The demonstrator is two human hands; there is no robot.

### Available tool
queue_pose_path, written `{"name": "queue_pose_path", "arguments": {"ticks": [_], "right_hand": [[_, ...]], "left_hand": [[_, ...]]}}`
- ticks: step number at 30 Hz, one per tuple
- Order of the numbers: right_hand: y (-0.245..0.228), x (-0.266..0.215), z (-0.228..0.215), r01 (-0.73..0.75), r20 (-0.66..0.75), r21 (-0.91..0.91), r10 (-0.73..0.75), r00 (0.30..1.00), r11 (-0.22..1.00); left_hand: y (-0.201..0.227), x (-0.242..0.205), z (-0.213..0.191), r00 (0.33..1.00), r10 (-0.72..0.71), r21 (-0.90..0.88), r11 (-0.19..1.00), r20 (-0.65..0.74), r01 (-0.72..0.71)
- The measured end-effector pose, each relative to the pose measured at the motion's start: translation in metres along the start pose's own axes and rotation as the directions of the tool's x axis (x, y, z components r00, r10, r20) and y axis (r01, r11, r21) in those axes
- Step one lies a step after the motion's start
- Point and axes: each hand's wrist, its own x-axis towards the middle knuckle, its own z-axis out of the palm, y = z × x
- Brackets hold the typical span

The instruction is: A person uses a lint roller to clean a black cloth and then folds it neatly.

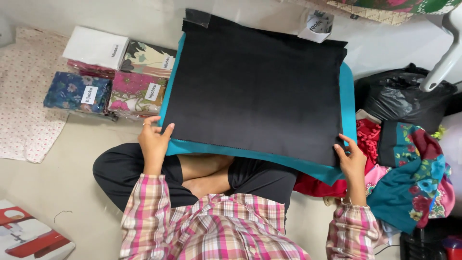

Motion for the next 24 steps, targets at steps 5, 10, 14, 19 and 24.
{"name": "queue_pose_path", "arguments": {"ticks": [5, 10, 14, 19, 24], "right_hand": [[0.011, 0.005, 0.001, 0.027, -0.024, 0.041, -0.026, 0.999, 0.999], [0.01, -0.002, -0.018, 0.093, -0.115, 0.272, -0.064, 0.991, 0.958], [0.009, -0.008, -0.019, 0.085, -0.128, 0.228, -0.056, 0.99, 0.97], [0.044, 0.016, -0.025, 0.046, 0.078, -0.176, -0.032, 0.996, 0.983], [-0.022, 0.076, -0.1, 0.191, -0.277, -0.122, -0.218, 0.936, 0.974]], "left_hand": [[-0.003, 0.012, 0.006, 0.998, 0.056, 0.192, 0.98, 0.024, -0.06], [0.046, -0.018, -0.024, 0.998, 0.047, -0.067, 0.997, 0.04, -0.044], [0.046, -0.024, -0.031, 0.997, 0.027, -0.078, 0.997, 0.077, -0.021], [-0.001, -0.006, -0.017, 0.993, -0.032, 0.122, 0.992, 0.114, 0.018], [0.028, -0.015, 0.003, 0.944, 0.33, 0.309, 0.899, -0.009, -0.311]]}}
